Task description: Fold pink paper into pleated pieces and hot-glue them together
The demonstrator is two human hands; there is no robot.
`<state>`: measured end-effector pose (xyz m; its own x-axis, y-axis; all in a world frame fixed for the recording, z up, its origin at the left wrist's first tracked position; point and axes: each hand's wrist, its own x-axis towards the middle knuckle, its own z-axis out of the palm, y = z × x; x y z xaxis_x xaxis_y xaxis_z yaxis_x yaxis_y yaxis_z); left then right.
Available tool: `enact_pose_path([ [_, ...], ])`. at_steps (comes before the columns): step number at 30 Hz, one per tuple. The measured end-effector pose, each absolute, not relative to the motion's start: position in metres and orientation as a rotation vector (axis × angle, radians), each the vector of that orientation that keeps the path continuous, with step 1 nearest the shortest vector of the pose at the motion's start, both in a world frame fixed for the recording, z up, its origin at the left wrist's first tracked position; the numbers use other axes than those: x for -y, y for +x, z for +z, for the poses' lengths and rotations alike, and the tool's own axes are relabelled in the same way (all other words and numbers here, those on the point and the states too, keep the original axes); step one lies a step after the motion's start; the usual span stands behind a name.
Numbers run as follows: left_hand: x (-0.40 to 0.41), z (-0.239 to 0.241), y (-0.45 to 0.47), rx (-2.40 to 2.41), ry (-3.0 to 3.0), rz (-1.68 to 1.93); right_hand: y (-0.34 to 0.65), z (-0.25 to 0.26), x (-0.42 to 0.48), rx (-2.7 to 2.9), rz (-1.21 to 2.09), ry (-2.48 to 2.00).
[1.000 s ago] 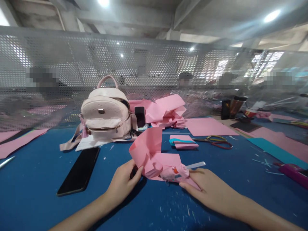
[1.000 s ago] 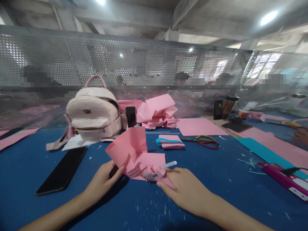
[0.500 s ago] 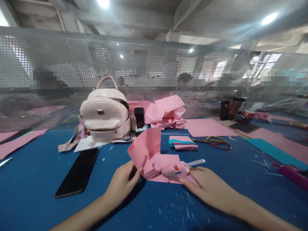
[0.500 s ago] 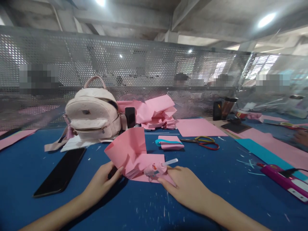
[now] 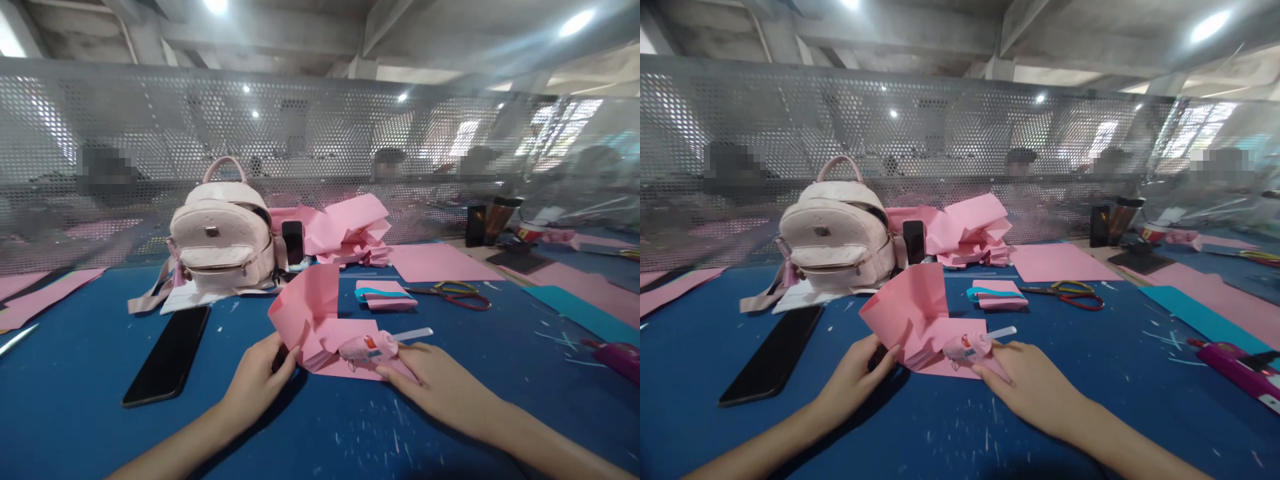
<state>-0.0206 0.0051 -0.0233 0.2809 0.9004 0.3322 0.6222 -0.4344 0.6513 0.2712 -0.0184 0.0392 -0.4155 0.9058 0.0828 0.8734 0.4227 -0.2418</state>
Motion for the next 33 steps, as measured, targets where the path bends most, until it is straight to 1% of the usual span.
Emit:
enact_pose_path([
  [3,-0.005,-0.024,-0.021,-1.380,2.151,0.961,0.276,0.040,0.020,2.482,0.223,-1.561],
  [8,-0.007,-0.026,-0.021,-1.395,2.144,0.966,0.273,0.039,0.020,2.531,0.312,-1.498],
  [19,-0.006,-0.025,-0.020,-1.387,2.134,0.964,0.281,0.032,0.012,2.427,0.373,-1.659],
  [33,-0.007,-0.027,-0.021,-1.384,2.108,0.945,0.280,0.033,0.010,2.393,0.418,-1.666],
])
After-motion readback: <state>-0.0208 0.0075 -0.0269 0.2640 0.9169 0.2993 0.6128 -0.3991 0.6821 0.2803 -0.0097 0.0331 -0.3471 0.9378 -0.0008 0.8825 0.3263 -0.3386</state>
